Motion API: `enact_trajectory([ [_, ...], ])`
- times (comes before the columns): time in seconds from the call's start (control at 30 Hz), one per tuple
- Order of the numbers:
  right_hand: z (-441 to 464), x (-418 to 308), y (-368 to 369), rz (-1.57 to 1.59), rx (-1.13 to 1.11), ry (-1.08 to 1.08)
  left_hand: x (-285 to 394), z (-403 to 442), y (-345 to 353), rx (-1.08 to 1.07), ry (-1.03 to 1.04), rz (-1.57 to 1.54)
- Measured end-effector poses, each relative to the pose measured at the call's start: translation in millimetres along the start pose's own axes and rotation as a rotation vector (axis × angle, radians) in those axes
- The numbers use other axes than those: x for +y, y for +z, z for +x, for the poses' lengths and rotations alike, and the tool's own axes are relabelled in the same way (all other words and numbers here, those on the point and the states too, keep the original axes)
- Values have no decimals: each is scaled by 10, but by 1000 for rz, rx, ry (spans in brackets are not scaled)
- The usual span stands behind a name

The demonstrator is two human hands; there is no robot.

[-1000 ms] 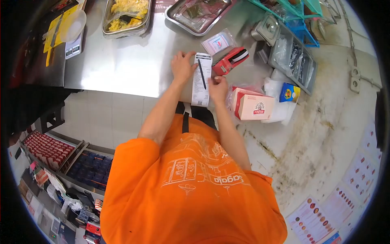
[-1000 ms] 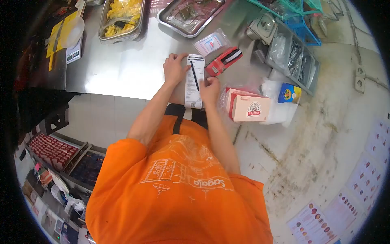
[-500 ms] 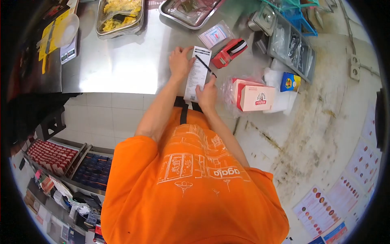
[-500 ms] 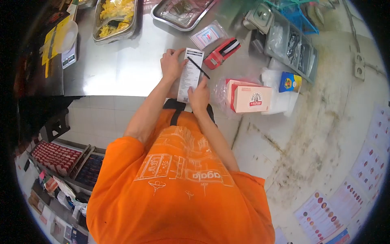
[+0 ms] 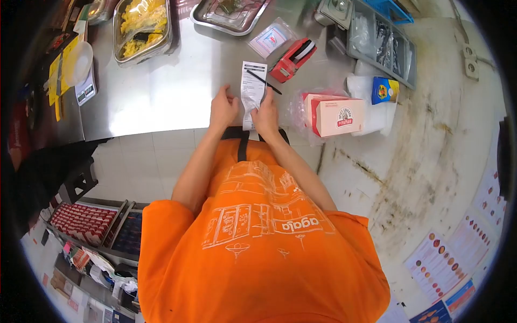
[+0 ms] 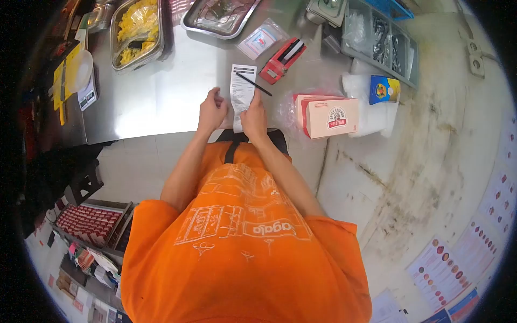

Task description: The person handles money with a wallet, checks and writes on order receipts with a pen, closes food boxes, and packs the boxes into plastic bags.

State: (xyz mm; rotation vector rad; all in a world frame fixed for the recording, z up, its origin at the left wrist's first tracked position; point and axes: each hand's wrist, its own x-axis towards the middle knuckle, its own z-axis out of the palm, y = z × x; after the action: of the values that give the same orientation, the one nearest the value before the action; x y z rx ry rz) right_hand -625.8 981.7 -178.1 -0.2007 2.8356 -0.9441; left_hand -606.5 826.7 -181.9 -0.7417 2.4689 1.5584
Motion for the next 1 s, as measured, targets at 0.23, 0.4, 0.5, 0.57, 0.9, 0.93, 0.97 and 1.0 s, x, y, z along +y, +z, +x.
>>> enact_trajectory([
  [0.23,-50,-139,-334,462,-295,45,85,149,-16,-173,-238,-390],
  [0.4,8,-163,-644,542,-161,-159,378,140,-242,-232,-176,-660],
  [0.5,244,-257,-1079,650,-24,-162,859,-82,-362,-297,-98,-641],
  [0.57,467,-243,-1324,824,-71,-162,1132,-260,-260,-367,-37,-628],
  [0.9,352,850,-2394,635,-82,69,1712,-1201,799,-664,-152,-357],
  [0.93,297,1127,-2449,563,-56,30,1671,-1269,966,-700,-124,-411],
  [0.97,272,1324,-2501,493,-31,-8,1621,-1319,1157,-734,-97,-465],
  [1.0,262,1439,-2566,446,-34,-71,1635,-1337,1287,-776,-61,-341],
])
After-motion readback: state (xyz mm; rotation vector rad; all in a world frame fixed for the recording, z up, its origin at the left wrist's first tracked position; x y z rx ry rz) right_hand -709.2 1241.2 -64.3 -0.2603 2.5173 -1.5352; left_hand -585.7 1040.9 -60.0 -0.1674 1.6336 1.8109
